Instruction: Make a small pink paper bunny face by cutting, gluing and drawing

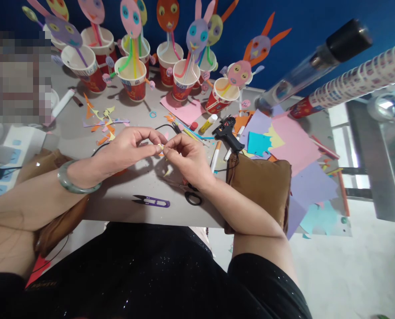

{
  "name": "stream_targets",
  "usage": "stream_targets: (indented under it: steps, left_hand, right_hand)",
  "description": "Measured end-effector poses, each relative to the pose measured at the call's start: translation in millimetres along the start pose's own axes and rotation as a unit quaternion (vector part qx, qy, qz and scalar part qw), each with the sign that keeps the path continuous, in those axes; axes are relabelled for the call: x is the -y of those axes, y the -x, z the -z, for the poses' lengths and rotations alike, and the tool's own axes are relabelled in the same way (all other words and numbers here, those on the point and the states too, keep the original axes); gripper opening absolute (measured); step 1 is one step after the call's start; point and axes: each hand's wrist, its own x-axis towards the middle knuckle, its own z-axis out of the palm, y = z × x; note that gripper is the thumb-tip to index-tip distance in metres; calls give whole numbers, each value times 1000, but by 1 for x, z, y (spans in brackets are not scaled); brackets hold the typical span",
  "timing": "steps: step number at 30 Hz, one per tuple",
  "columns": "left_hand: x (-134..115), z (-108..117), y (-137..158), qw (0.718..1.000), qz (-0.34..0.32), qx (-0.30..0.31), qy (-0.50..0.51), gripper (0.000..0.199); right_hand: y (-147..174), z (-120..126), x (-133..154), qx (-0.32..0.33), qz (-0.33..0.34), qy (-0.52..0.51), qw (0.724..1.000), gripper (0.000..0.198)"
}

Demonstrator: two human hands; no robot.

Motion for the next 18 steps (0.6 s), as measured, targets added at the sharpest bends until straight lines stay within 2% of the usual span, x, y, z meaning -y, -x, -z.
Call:
stream_targets:
  steps: [9,18]
  left_hand:
    - [0,-2,0,1000,-9,10,-9,10]
    - [0,-2,1,1000,-21,9,-16,11]
  right_hand:
    - [-1,2,-1,13,-4,29,999,17]
    - [0,-1,1,11,-22,-9,1000,17]
